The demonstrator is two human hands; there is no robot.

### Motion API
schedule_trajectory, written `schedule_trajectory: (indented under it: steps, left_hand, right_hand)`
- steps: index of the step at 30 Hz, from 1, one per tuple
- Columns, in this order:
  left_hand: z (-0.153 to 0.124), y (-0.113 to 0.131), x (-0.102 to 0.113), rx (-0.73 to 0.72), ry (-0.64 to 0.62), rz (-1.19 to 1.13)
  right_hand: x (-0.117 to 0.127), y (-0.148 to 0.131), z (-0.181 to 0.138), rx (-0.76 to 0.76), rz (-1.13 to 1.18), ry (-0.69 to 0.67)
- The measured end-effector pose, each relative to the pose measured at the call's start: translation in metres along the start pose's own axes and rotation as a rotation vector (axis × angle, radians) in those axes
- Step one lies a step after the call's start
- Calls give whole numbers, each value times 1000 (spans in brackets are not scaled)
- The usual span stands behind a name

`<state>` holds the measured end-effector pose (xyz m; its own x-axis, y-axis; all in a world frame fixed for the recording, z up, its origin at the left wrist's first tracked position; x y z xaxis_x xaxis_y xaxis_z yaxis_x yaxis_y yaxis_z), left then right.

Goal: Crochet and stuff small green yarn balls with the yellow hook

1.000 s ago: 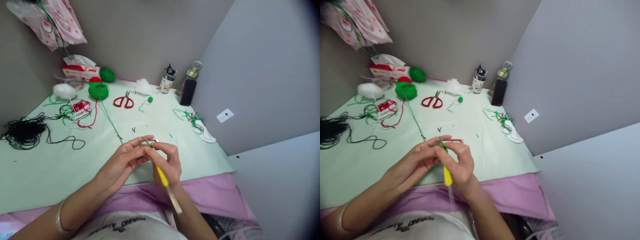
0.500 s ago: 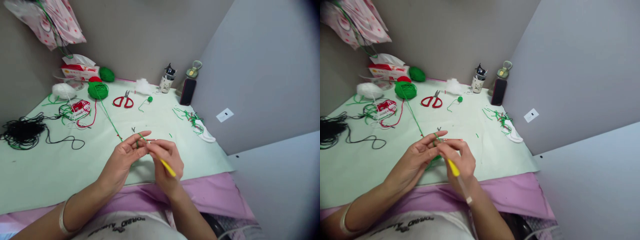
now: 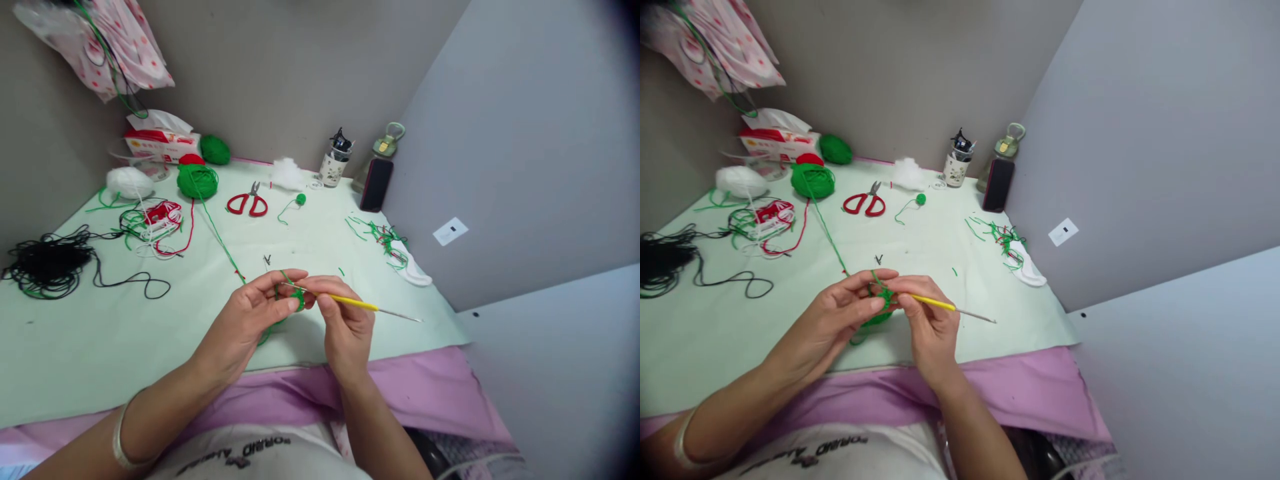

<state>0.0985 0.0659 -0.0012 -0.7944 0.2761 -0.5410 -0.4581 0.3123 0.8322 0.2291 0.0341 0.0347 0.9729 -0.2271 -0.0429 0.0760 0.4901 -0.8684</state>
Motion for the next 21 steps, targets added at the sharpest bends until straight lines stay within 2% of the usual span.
schedule_trajectory:
  steps: [8, 12, 16, 21]
  left_hand:
    - [-4, 5, 8, -18, 12, 110]
    - [-4, 7, 7, -21, 3, 118]
    - [-4, 7, 9, -50, -6, 168]
    - [-3, 8, 11, -125, 4, 222]
  right_hand:
    - [3, 12, -1, -146, 248, -22]
    - [2, 8, -2, -143, 241, -35]
    - [3, -5, -5, -26, 51, -30]
    - [-5, -29, -12, 273, -296, -101]
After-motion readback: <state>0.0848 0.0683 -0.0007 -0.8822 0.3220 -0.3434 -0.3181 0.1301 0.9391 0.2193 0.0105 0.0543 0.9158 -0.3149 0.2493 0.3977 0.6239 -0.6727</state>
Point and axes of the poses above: each hand's wrist, its own z-axis towards the middle knuckle, its own x-axis out of the back of the hand, y = z × x, the point moved 8 cm from there along z, towards the middle knuckle, and after that the axes turned 4 degrees about -x, right-handed, at the moved point
